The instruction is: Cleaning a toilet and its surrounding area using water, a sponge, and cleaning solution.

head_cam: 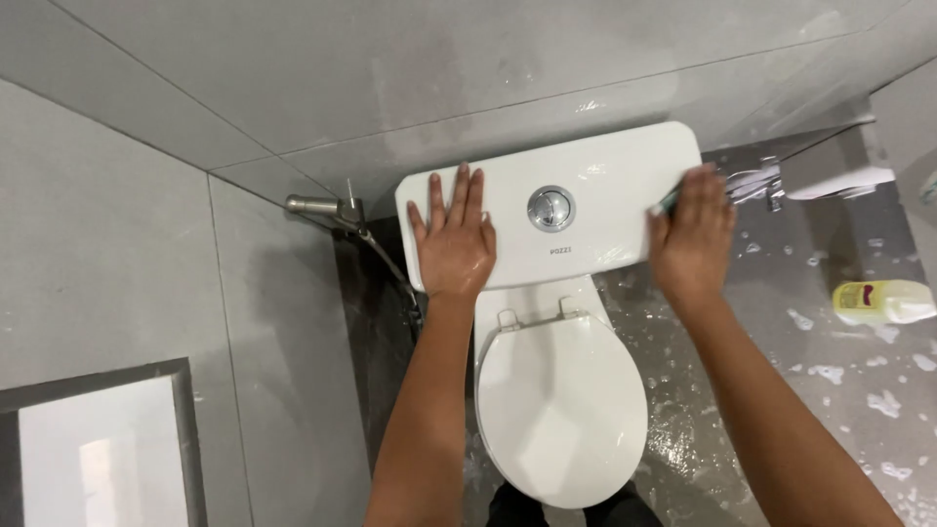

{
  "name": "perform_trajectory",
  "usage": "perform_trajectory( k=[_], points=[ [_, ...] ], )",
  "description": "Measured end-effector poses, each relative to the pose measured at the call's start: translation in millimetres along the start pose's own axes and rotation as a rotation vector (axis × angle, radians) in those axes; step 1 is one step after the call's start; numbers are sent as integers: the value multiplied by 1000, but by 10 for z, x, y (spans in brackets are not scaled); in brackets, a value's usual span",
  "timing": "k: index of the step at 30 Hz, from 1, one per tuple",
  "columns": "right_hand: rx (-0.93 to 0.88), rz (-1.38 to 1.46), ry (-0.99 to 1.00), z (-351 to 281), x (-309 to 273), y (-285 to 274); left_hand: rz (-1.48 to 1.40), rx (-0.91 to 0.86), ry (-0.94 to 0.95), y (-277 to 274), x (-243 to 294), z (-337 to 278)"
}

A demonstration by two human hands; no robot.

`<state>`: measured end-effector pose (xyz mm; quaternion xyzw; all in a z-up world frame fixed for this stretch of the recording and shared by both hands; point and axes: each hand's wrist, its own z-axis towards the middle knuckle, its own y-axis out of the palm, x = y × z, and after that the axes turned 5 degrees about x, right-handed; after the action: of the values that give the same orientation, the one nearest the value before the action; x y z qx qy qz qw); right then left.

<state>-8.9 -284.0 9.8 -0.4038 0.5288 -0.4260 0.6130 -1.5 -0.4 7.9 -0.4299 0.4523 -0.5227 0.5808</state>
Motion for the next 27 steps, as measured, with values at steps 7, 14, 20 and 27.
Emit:
perform_trajectory(
  k=[7,14,20,27],
  points=[
    [289,71,-95,-613,-1281,563,-325,-93,-56,-10,-10,29],
    [300,163,-114,-371,-66,340,-187,25,-608,-67,3,40],
    [196,101,204,237,156,106,-302,125,-619,21,-3,-3],
    [145,-26,57,-99,-652,219,-310,126,-613,30,-5,-6]
  ],
)
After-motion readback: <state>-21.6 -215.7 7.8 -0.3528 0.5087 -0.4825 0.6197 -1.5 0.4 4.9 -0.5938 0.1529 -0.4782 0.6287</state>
